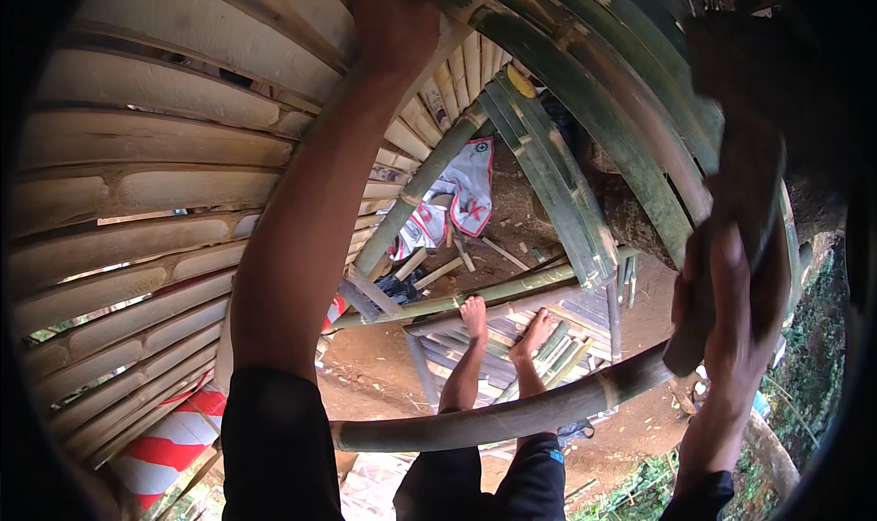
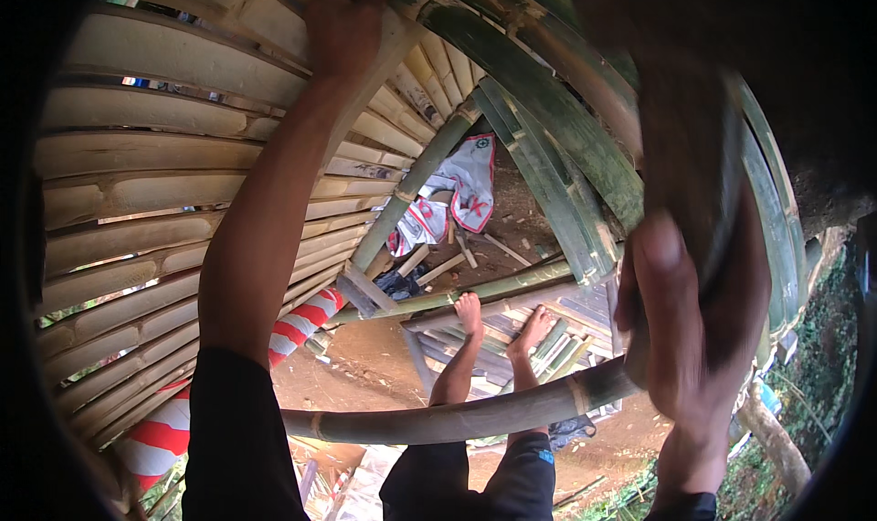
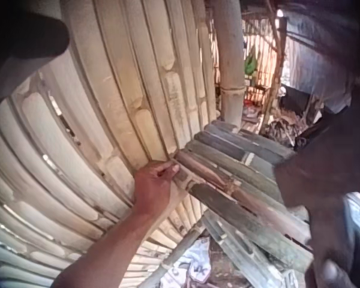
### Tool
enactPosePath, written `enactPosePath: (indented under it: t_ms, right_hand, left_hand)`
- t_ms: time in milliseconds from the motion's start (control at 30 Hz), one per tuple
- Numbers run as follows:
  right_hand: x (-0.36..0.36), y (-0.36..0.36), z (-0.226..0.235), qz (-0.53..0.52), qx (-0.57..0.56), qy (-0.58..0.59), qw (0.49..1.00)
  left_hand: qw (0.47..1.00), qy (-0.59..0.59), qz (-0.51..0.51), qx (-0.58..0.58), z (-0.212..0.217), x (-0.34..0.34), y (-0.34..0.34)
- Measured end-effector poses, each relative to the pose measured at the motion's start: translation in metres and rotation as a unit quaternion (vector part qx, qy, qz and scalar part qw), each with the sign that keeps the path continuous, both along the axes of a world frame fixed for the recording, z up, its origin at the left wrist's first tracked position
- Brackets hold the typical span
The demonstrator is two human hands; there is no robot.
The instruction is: The person uses a machete to cut and shape bamboo poles while standing on a partially constructed bamboo framework. They repeatedly position the bamboo, strike it with the machete, and adjust the pieces to fit the structure.
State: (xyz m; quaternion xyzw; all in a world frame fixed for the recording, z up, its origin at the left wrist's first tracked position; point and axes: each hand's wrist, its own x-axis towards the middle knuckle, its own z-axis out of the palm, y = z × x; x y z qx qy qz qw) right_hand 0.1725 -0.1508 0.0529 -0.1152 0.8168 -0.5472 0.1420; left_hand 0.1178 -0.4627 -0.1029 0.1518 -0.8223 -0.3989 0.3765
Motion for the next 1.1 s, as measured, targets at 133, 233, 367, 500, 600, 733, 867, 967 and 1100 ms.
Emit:
enactPosePath:
  t_ms: [133, 233, 367, 500, 600, 733, 867, 967, 1100]
  right_hand:
    - [-0.027, -0.039, -0.006, 0.060, 0.028, 0.039, 0.997]
    - [-0.049, -0.071, -0.019, 0.106, 0.069, 0.087, 0.988]
    - [-0.079, -0.115, -0.014, 0.163, 0.177, 0.150, 0.959]
    - [-0.081, -0.132, -0.045, 0.167, 0.116, 0.232, 0.951]
    - [-0.076, -0.137, -0.056, 0.155, 0.190, 0.213, 0.946]
    - [-0.080, -0.146, -0.056, 0.168, 0.202, 0.240, 0.935]
    - [-0.068, -0.147, -0.060, 0.117, 0.118, 0.274, 0.947]
    - [-0.081, -0.148, -0.058, 0.198, 0.180, 0.124, 0.955]
    - [-0.074, -0.146, -0.048, 0.151, 0.194, 0.250, 0.937]
  left_hand:
    - [0.998, 0.005, 0.011, -0.062, -0.003, 0.001, -0.002]
    - [0.997, 0.018, 0.008, -0.077, -0.006, 0.001, -0.005]
    - [0.998, 0.039, -0.013, -0.052, -0.003, -0.002, -0.001]
    - [0.998, 0.050, -0.003, -0.045, -0.013, 0.001, -0.005]
    - [0.997, 0.044, 0.001, -0.059, -0.017, -0.003, -0.004]
    - [0.994, 0.060, 0.012, -0.094, -0.015, 0.001, -0.007]
    - [0.990, 0.040, -0.011, -0.138, -0.011, 0.002, -0.008]
    - [0.993, 0.026, 0.021, -0.116, -0.005, -0.002, -0.003]
    - [0.991, 0.047, 0.018, -0.127, -0.002, 0.001, -0.004]
